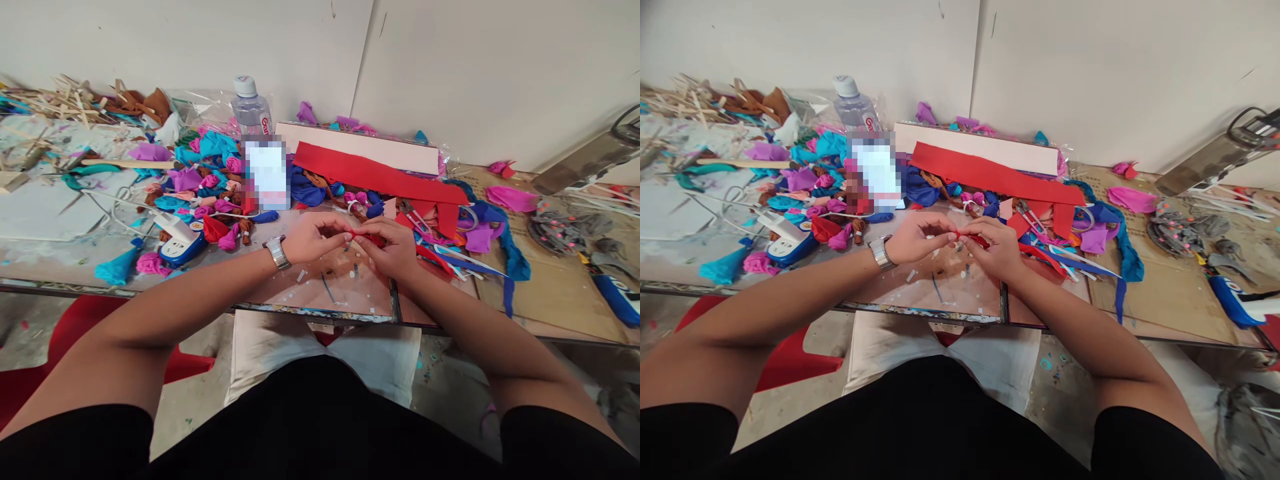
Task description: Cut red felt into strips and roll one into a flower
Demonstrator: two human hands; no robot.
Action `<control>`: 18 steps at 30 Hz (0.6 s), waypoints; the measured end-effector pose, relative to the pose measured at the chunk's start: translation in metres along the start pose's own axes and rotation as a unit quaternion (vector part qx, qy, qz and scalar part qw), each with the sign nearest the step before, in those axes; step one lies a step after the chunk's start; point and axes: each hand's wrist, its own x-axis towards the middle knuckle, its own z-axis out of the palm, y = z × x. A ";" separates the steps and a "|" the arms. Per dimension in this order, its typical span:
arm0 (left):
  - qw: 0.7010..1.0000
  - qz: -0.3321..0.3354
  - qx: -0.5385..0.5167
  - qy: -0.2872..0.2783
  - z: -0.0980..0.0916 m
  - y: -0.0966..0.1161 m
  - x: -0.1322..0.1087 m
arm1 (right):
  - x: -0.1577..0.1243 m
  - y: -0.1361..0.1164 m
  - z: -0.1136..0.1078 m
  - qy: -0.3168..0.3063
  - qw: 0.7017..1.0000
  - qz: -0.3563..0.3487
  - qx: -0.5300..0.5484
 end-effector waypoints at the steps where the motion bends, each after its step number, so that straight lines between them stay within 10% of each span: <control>1: 1.000 0.004 0.014 0.000 -0.001 0.000 0.000 | 0.000 0.000 0.000 -0.001 1.000 -0.001 -0.005; 18: 0.996 0.054 0.073 -0.020 -0.002 0.000 0.000 | 0.001 0.001 0.004 -0.004 0.999 0.034 0.030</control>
